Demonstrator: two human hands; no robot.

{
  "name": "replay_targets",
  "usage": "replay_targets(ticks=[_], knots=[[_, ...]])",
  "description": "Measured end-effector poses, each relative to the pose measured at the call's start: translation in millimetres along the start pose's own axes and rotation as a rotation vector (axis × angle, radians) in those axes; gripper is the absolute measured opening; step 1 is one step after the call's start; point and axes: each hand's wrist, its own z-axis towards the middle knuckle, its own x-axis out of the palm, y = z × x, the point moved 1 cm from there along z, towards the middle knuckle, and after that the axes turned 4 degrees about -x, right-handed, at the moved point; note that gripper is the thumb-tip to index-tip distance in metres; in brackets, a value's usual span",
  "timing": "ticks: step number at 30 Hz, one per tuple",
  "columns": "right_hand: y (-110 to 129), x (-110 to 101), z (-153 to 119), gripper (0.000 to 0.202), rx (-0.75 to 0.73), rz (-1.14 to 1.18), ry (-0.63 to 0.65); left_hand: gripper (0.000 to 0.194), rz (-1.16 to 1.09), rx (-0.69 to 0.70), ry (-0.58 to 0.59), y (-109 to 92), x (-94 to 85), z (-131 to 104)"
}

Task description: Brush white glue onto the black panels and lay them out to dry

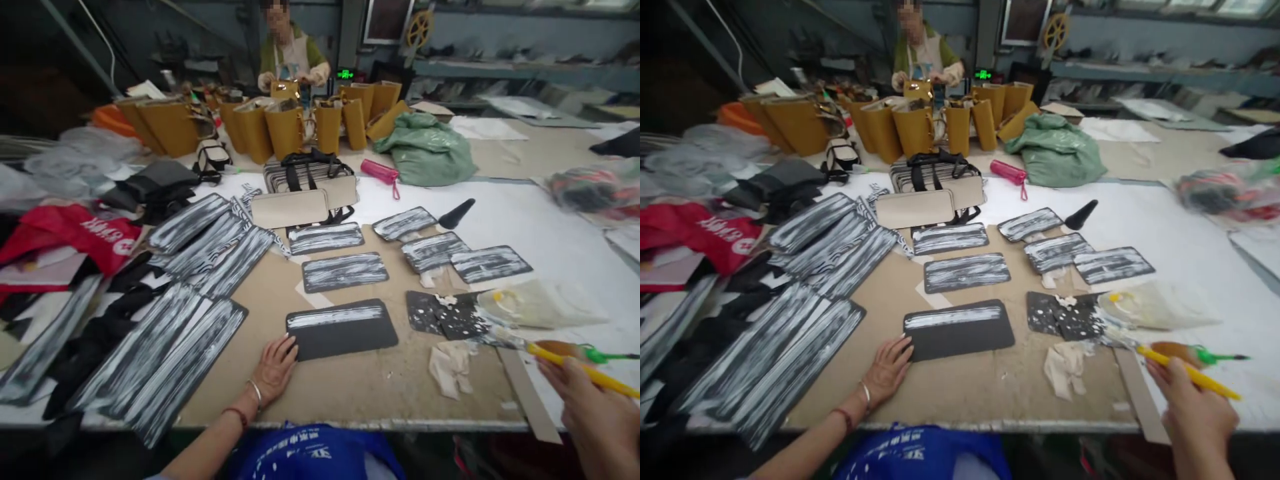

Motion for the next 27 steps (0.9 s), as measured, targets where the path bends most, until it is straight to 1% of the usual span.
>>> replay_targets(ticks=[1,2,3,4,5,7,8,10,12,15,17,20,22,24,27], knots=[[9.0,21.3,-6.6,0.037,0.052,0.012,-0.127,0.027,-0.018,-0.003,0.006,0.1,0.1,-1.3],[18.5,44.7,-13.2,0.033,0.200,0.049,-0.448,0.027,-0.037,-0.005,0.008,0.6,0.3,-2.6],[29.0,73.0,-19.0,0.036,0.366,0.123,-0.581,0.028,-0.057,-0.006,0.008,1.5,0.3,-3.8],[40.4,103.9,-23.6,0.041,0.477,0.197,-0.582,0.028,-0.078,-0.008,0.009,2.6,0.1,-4.7],[52.2,135.1,-27.7,0.045,0.526,0.251,-0.545,0.028,-0.102,-0.013,0.011,4.0,-0.4,-5.2],[73.4,193.7,-36.1,0.046,0.584,0.346,-0.437,0.027,-0.161,-0.025,0.024,7.2,-2.3,-5.1],[82.0,219.2,-40.8,0.046,0.611,0.385,-0.389,0.027,-0.197,-0.034,0.036,9.1,-3.5,-4.7],[94.7,261.0,-50.7,0.044,0.646,0.436,-0.284,0.028,-0.282,-0.060,0.058,13.9,-5.6,-3.9],[102.4,290.4,-60.3,0.043,0.661,0.447,-0.210,0.031,-0.378,-0.079,0.063,19.8,-6.0,-3.8],[109.1,318.1,-71.7,0.042,0.673,0.437,-0.169,0.040,-0.504,-0.085,0.043,29.2,-2.8,-5.1],[111.8,330.3,-76.9,0.042,0.688,0.431,-0.156,0.044,-0.556,-0.086,0.027,34.0,0.4,-6.5],[112.6,343.1,-82.1,0.044,0.706,0.417,-0.139,0.044,-0.578,-0.087,0.021,37.1,3.4,-7.9],[110.5,346.8,-84.3,0.045,0.705,0.404,-0.131,0.040,-0.563,-0.075,0.018,37.1,3.7,-8.4],[106.2,344.5,-85.2,0.045,0.693,0.375,-0.139,0.036,-0.540,-0.054,0.011,36.3,3.5,-8.7],[95.7,327.9,-83.0,0.044,0.666,0.309,-0.189,0.034,-0.509,-0.033,-0.006,35.4,3.3,-9.4]])
